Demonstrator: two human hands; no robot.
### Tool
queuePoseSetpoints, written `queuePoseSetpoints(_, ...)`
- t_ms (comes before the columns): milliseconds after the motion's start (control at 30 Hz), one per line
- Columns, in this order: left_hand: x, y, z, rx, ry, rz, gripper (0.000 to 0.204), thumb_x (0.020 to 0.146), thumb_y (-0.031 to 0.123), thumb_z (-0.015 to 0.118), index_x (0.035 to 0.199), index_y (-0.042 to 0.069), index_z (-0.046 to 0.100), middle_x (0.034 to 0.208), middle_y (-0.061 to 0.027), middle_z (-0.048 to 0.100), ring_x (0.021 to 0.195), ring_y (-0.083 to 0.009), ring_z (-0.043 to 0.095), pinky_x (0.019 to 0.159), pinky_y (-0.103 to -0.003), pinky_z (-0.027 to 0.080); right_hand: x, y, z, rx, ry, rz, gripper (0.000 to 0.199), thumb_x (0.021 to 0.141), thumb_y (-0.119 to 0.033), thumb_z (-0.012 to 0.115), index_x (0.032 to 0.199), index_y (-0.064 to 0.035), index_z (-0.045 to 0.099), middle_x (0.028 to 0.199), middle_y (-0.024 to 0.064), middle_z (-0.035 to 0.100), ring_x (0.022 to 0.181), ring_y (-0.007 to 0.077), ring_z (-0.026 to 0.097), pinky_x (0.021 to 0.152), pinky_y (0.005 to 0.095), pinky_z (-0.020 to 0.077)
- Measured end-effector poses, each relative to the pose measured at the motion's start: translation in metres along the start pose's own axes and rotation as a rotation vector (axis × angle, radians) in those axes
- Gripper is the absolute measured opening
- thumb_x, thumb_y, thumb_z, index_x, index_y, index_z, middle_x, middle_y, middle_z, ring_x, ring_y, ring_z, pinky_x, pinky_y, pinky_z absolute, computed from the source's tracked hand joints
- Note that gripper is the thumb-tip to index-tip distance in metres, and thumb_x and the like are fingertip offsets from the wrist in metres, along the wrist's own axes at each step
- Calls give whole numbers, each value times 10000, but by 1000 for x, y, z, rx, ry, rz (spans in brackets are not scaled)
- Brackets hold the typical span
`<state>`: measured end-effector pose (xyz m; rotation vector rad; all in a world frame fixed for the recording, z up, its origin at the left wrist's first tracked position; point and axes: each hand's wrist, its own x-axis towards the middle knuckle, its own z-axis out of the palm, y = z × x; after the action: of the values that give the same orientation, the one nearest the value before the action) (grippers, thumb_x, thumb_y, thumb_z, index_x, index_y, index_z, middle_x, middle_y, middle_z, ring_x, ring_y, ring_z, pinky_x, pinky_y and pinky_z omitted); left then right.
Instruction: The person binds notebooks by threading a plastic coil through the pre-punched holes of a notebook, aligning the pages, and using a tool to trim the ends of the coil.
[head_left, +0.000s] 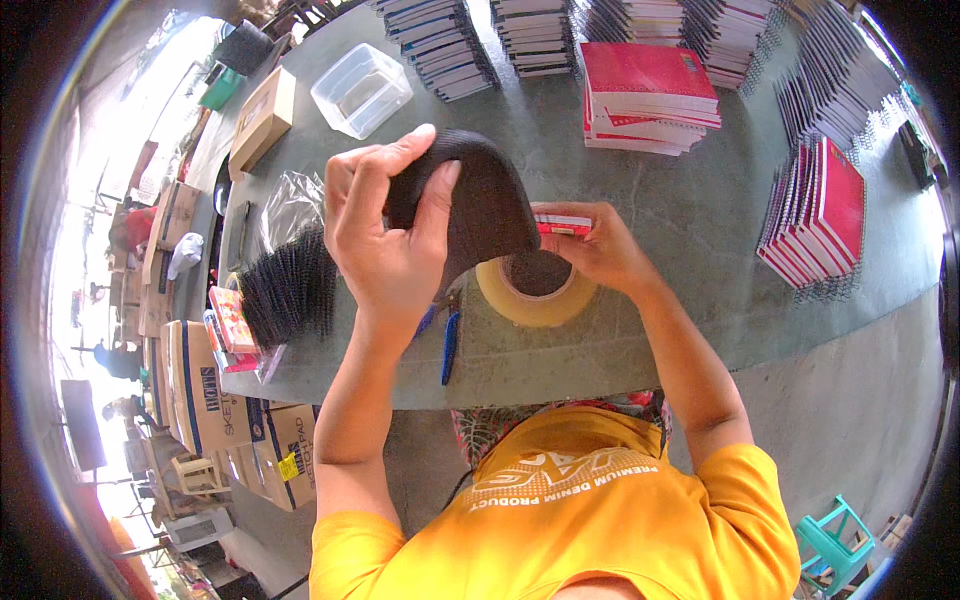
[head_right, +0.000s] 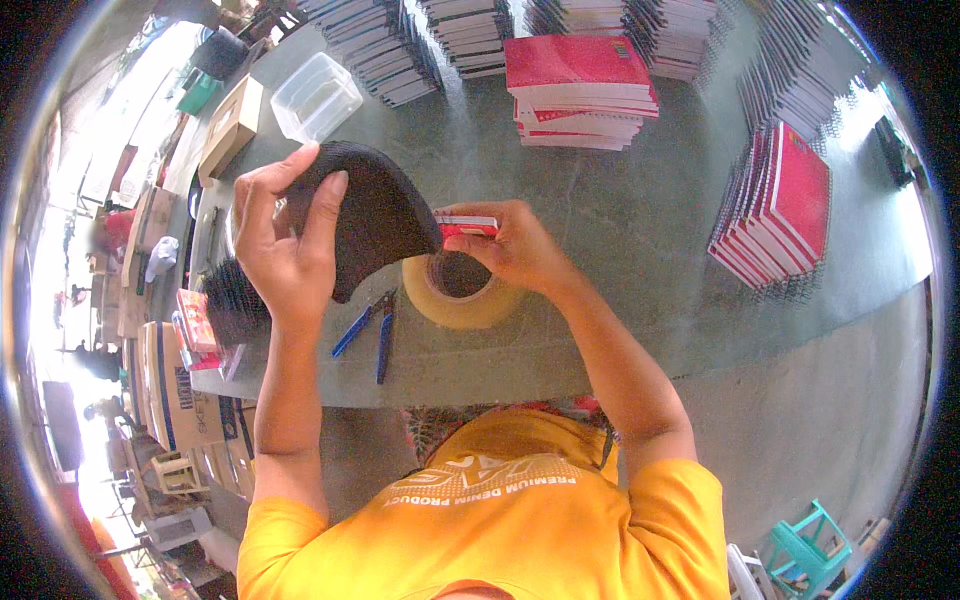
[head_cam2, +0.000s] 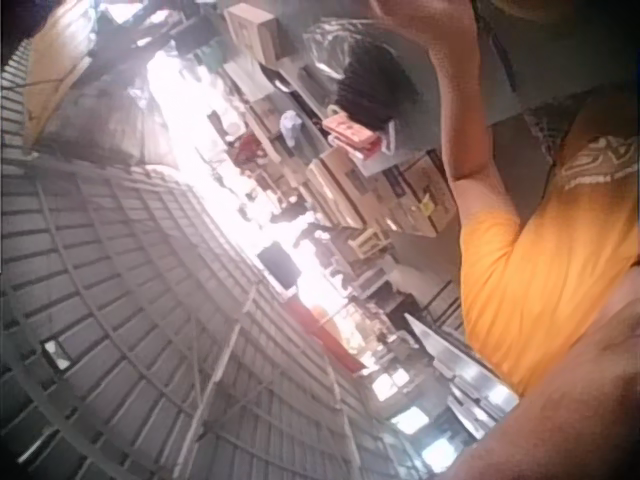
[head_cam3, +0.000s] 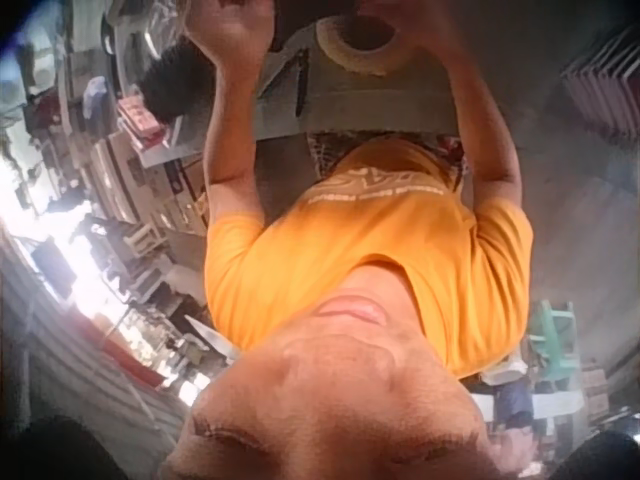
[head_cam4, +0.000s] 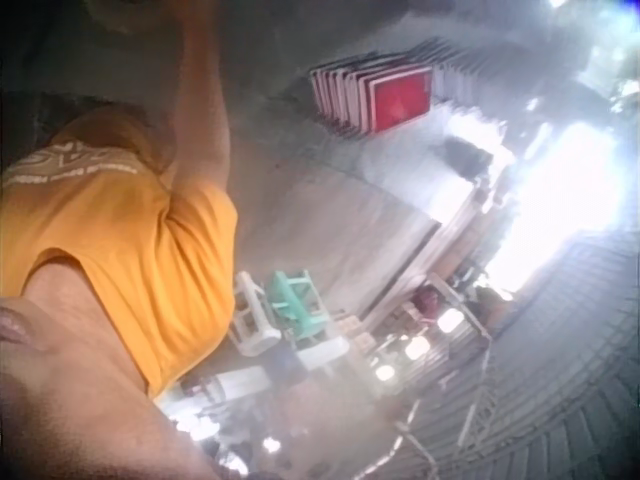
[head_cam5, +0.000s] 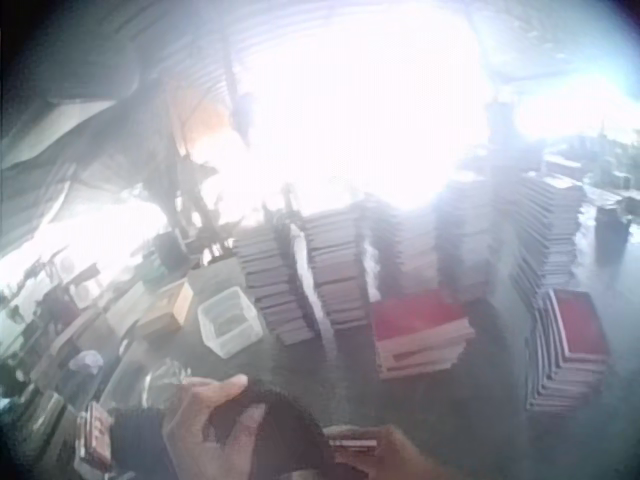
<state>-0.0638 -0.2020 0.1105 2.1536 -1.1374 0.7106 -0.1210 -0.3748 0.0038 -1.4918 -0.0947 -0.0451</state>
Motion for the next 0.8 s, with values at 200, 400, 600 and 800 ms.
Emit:
queuePoseSetpoints(200,4,-3,7,-67,17,28,254,724,115,680,973,110,633,868,-102,577,801,-285,578,699,-379,491,-1,1,1,72,-3,-42,298,812,53,575,1106,14,608,1001,41,653,910,95,580,825,248,466)
queuePoseSetpoints(400,-54,10,4,-165,-735,-118,296,734,183,688,1013,105,628,907,-129,580,846,-324,583,757,-390,479,1,6,-2,112,15,-95,281,851,-82,608,1119,3,605,1030,52,647,942,107,573,841,258,462)
queuePoseSetpoints(600,-82,-29,-33,-1,-901,-277,296,755,186,672,1028,78,629,935,-143,585,861,-334,579,762,-389,472,0,-7,5,260,-3,-181,326,879,-197,595,1127,15,587,1123,118,609,1039,138,548,915,278,435)
queuePoseSetpoints(800,-45,-12,-18,-25,-492,-114,257,738,80,598,993,60,628,942,-113,603,915,-307,554,806,-392,442,2,-2,4,227,45,-149,280,846,-119,627,1095,5,599,1063,94,626,1000,127,568,885,276,455)
